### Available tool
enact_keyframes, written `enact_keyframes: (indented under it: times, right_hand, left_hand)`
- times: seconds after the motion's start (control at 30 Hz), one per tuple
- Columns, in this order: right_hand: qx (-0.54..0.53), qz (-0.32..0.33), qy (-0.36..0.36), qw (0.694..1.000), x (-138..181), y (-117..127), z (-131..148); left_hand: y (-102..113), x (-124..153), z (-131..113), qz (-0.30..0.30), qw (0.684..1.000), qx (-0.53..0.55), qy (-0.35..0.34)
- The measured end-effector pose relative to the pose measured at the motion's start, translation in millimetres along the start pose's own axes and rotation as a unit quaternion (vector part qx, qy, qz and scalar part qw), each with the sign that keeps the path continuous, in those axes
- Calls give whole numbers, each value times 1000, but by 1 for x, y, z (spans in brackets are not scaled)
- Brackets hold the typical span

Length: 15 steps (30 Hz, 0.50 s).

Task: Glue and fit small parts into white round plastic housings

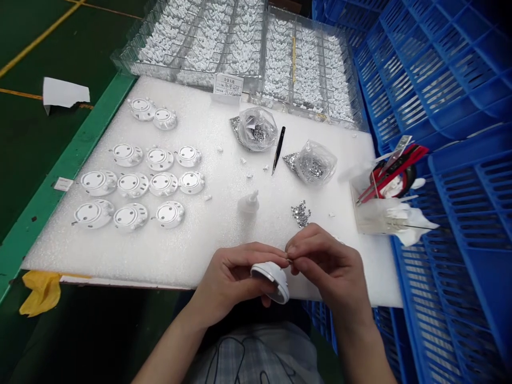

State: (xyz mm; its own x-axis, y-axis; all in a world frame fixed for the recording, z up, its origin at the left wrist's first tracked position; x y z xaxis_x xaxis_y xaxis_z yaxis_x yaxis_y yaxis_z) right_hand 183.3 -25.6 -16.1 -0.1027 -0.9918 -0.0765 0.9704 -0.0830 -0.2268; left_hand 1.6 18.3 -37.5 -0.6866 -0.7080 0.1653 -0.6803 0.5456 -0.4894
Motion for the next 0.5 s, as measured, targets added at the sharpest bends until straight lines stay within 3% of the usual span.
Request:
enact_keyframes:
  times: [0.27, 0.5]
  right_hand:
    - [-91, 37, -50, 994, -2, 6, -9]
    - [91, 21, 51, 994, 2, 3, 0]
  left_hand:
    - [0, -1, -3, 10, 999, -31, -12]
    - [0, -1, -1, 3, 999, 12, 30]
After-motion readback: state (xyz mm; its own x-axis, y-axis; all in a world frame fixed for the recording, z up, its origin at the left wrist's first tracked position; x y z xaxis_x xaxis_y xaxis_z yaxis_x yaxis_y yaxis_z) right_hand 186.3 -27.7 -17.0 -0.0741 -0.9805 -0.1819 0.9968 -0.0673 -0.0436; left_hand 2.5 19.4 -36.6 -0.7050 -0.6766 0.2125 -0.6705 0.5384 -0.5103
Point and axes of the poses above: each hand's wrist, its own x-axis away from the middle knuckle, its own y-axis out of the back of the hand, z = x × y, the point moved 1 cm from there along -x, towards the middle knuckle, and after that the axes turned 14 degrees about -x, right-handed, at the moved point
